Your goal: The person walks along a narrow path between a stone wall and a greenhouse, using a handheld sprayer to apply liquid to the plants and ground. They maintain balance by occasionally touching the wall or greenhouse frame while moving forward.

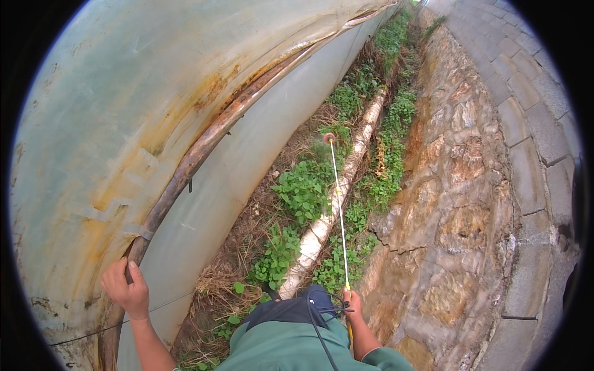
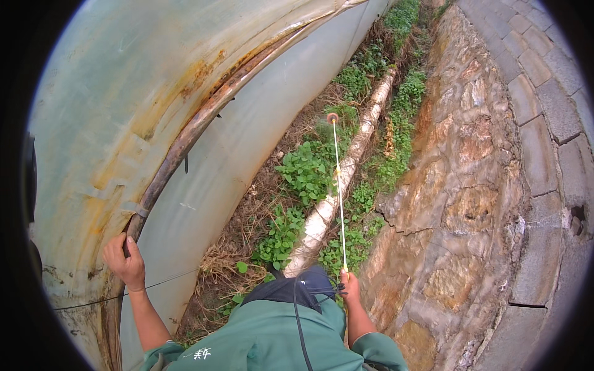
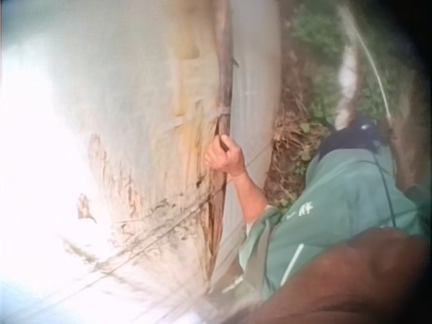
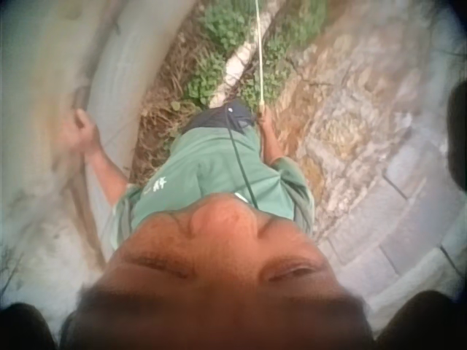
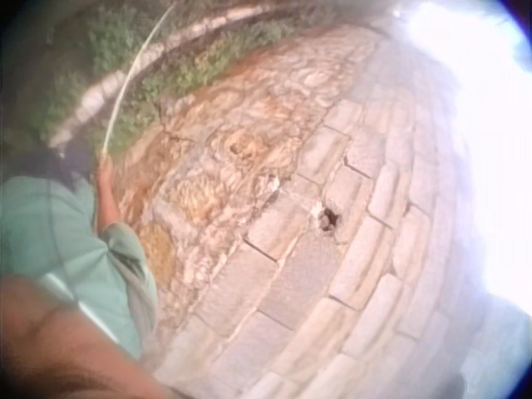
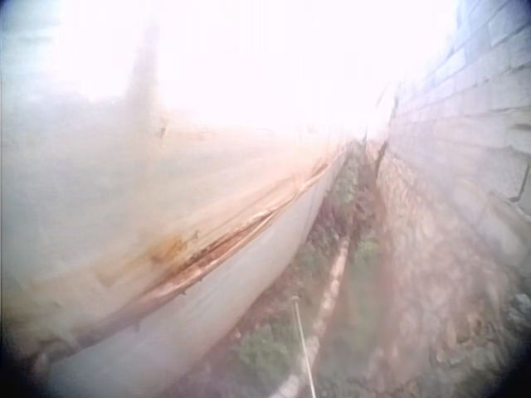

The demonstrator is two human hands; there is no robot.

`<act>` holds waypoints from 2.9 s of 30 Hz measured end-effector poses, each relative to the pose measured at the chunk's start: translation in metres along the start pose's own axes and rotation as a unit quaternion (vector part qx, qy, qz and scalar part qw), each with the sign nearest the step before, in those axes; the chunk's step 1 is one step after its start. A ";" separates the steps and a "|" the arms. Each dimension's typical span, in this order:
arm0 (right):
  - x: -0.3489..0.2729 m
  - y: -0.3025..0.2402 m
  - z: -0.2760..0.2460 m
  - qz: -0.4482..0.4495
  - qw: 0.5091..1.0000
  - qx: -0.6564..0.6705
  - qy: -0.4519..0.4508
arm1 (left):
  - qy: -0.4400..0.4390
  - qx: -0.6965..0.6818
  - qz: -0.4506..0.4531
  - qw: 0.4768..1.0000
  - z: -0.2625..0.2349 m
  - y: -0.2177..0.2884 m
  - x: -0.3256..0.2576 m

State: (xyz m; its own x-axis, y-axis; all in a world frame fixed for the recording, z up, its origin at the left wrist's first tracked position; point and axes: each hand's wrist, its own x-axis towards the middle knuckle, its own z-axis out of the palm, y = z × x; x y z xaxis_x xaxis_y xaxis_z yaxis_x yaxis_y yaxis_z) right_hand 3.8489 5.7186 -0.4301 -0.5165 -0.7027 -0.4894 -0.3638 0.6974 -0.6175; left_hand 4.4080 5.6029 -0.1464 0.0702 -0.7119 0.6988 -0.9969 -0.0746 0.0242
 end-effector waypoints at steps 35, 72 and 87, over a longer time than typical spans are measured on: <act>-0.192 0.132 0.087 -0.021 0.993 0.049 0.101 | 0.064 -0.058 0.044 0.995 0.007 -0.007 -0.007; -0.323 0.219 0.110 0.091 0.974 0.207 -0.023 | 0.052 -0.030 0.060 0.996 0.008 -0.013 -0.011; -0.356 0.197 0.118 0.044 0.959 0.279 0.024 | 0.075 -0.224 0.118 0.965 -0.062 -0.047 -0.084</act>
State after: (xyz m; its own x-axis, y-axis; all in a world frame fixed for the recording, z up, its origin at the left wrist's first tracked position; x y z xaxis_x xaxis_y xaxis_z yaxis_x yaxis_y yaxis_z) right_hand 4.0524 6.0896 -0.4507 -0.5669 -0.6275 -0.5338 0.1478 0.5600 -0.8152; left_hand 4.4469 5.7090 -0.1621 -0.1327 -0.5615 0.8168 -0.9023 0.4094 0.1348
